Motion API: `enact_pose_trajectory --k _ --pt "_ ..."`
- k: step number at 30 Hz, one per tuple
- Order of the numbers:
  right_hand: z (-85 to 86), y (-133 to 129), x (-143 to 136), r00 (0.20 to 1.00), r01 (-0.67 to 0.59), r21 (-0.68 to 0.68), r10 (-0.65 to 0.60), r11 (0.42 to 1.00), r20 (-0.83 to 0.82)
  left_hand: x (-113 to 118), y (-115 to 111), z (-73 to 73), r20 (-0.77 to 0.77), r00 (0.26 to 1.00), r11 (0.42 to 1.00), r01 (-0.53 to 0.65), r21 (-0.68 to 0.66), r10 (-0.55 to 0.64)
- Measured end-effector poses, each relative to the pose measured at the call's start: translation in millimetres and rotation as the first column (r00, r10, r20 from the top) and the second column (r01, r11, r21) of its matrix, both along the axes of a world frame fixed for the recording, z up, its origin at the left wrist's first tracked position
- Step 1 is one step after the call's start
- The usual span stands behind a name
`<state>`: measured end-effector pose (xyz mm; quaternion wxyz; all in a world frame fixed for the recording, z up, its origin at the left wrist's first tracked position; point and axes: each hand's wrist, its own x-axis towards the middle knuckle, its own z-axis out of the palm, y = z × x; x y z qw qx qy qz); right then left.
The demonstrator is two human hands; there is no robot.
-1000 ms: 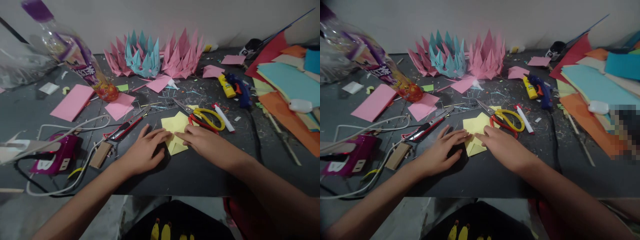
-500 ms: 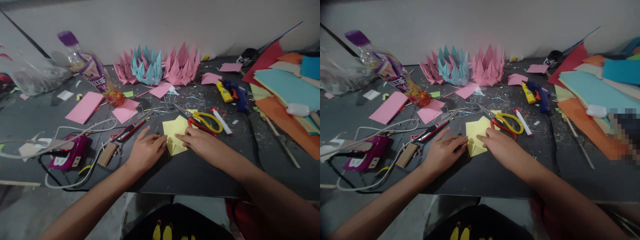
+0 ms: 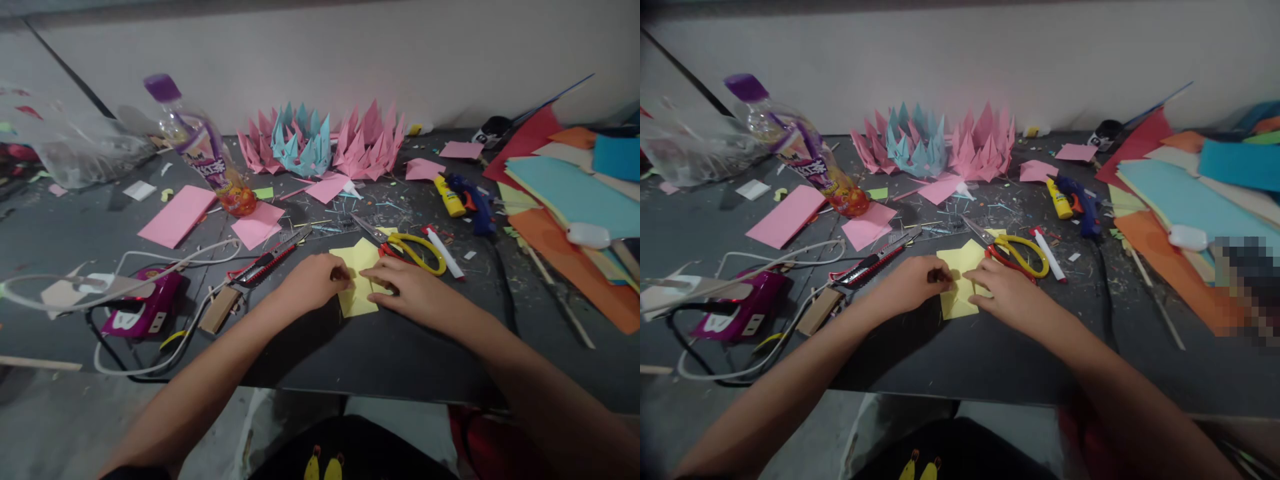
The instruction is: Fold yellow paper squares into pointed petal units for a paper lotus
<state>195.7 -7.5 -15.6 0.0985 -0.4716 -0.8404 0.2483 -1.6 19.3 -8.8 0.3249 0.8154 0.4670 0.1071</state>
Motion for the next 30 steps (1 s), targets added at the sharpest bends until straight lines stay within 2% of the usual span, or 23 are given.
enact_pose_trajectory --k 4,10,13,21,30 --pt "4.2 2.1 -2.1 0.989 0.054 0.017 -0.051 0.998 -0.138 0.2 -1.5 -0.6 0.217 0.976 0.999 0.001 -0.037 0.007" --pt "6.9 -0.2 -6.8 0.951 0.163 0.096 -0.130 0.982 -0.280 5.2 -11.9 1.0 0.386 0.921 0.999 -0.027 -0.036 0.039" --pt "7.0 -3.5 -9.2 0.942 0.201 0.138 -0.152 0.970 -0.300 7.1 -15.1 0.9 0.422 0.905 0.998 -0.058 -0.014 0.059" --pt "6.3 -11.3 -15.6 0.928 0.201 0.171 -0.131 0.965 -0.349 12.2 -21.1 0.2 0.470 0.877 0.989 -0.141 0.049 0.102" --pt "14.4 -10.6 -14.2 0.889 0.306 0.187 -0.210 0.933 -0.407 7.9 -13.4 2.8 0.529 0.839 0.991 -0.125 -0.045 0.129"
